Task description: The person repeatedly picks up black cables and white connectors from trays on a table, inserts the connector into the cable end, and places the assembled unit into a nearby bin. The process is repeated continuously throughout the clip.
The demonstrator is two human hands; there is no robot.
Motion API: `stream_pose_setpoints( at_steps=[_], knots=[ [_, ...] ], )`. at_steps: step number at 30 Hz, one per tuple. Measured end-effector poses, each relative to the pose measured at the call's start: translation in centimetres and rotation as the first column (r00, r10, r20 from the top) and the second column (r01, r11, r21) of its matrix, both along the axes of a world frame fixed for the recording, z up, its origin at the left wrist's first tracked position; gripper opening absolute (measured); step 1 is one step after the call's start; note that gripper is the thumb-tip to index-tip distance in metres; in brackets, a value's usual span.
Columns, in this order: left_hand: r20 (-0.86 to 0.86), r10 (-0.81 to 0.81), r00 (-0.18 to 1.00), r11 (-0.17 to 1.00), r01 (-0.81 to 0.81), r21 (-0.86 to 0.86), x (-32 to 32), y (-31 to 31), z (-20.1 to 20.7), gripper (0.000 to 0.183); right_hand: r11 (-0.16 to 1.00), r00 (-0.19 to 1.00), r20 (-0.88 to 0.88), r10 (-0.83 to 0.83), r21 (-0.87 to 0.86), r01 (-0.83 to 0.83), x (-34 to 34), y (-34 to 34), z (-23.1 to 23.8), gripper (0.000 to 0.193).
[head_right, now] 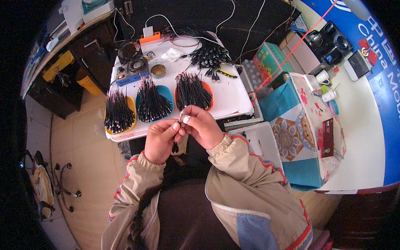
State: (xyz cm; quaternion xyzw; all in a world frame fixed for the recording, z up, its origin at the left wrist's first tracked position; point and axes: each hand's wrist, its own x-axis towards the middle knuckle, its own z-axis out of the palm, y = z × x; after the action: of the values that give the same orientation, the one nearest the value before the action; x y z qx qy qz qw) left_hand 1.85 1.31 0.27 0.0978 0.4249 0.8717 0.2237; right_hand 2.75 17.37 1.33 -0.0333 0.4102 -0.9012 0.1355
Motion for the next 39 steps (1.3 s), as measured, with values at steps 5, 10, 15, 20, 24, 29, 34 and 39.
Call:
stream_pose_setpoints(
  at_steps=[5, 10, 15, 20, 24, 29, 34, 39],
  knots=[
    [0.024, -0.078, 0.997, 0.997, 0.079, -0.021, -0.2, -0.2, 0.2, 0.012, 0.98, 0.993, -0.003, 0.115, 0.163, -0.113, -0.2, 1.5, 1.3, 0.013],
    [-0.146, -0.046, 0.988, 0.964, 0.006, -0.265, -0.1, -0.1, -0.1, 0.014, 0.965, 0.979, -0.04, 0.198, 0.183, -0.188, -0.9, 2.3, 0.3, 0.012],
    [-0.278, 0.066, 0.958, 0.919, -0.167, -0.357, -0.1, 0.0, -0.9, 0.014, 0.942, 0.935, 0.142, 0.324, -0.137, -0.306, -1.4, 1.1, -1.4, 0.013],
    [-0.236, 0.117, 0.965, 0.939, -0.185, -0.288, -0.3, -0.8, -1.6, 0.013, 0.922, 0.988, -0.089, 0.123, 0.378, -0.08, -6.6, 4.4, -3.3, 0.016],
    [-0.174, 0.099, 0.98, 0.953, -0.144, -0.268, -0.6, -0.9, -1.8, 0.014, -0.169, 0.784, -0.561, -0.266, 0.828, 0.535, -17.5, 11.8, -5.4, 0.023],
    [-0.113, 0.043, 0.993, 0.971, -0.068, -0.228, -0.6, -0.6, -1.8, 0.016, -0.474, 0.89, -0.35, -0.293, 0.861, 0.183, -22.0, 15.1, -7.8, 0.033],
    [-0.094, 0.031, 0.995, 0.977, -0.05, -0.205, -0.5, -0.5, -2.1, 0.016, -0.521, 0.889, -0.364, -0.278, 0.835, 0.179, -20.5, 14.5, -8.6, 0.031],
    [-0.106, 0.029, 0.994, 0.979, -0.05, -0.196, -0.3, -0.2, -1.9, 0.017, -0.143, 0.952, -0.224, -0.208, 0.97, 0.197, -17.1, 15.7, -4.8, 0.029]
  ],
)
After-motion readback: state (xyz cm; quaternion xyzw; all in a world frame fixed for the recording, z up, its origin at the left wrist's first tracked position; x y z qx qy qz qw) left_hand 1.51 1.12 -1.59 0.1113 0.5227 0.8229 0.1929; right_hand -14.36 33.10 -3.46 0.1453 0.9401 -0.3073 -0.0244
